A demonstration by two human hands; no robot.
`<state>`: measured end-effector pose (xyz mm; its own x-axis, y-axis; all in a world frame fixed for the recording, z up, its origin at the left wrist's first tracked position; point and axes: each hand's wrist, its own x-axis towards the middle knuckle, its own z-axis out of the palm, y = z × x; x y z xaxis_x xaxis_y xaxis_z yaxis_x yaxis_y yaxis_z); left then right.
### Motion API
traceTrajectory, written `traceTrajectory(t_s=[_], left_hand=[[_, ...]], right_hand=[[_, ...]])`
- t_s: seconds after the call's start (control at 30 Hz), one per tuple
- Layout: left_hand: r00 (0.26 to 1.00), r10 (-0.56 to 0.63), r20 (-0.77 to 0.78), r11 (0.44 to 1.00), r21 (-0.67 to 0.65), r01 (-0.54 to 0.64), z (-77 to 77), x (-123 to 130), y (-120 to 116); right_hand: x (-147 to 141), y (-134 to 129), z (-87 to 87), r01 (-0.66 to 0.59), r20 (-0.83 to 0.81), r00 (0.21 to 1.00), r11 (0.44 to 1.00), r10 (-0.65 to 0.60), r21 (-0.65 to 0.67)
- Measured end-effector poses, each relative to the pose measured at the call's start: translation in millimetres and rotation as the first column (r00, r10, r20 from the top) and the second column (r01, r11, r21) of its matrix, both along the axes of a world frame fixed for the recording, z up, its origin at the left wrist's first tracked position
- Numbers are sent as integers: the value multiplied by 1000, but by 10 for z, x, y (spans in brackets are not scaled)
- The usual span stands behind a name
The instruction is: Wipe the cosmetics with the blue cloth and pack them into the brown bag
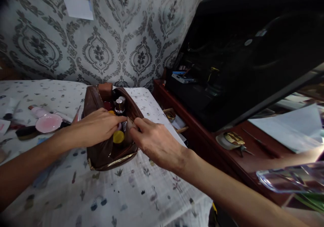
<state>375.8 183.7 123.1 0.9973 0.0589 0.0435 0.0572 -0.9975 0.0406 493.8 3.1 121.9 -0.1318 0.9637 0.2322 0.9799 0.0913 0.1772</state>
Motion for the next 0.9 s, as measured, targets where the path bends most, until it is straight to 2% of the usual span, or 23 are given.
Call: traceTrajectory(t_s=[0.13, 0.27, 0.43, 0.63, 0.9], left_hand=[[990, 40, -138, 998, 54, -32, 13, 83, -67], [987, 67, -148, 993, 102, -52, 61, 83, -137], [980, 93, -175, 994, 66, -82, 97, 91, -186], [988, 89, -130, 995, 50, -83, 6, 104, -135], [995, 77, -66, 997, -19, -78, -86, 102, -42]], right_hand=[[10, 5, 11, -7, 13, 1000, 1000, 7, -1], [24, -15, 29, -16, 32, 999, 1000, 17, -25], [-2, -21, 59, 18, 47, 999, 996, -14, -87], [-71, -12, 88, 91, 96, 992, 989, -80, -114], [-15, -35, 11, 35, 71, 997, 999, -34, -7]])
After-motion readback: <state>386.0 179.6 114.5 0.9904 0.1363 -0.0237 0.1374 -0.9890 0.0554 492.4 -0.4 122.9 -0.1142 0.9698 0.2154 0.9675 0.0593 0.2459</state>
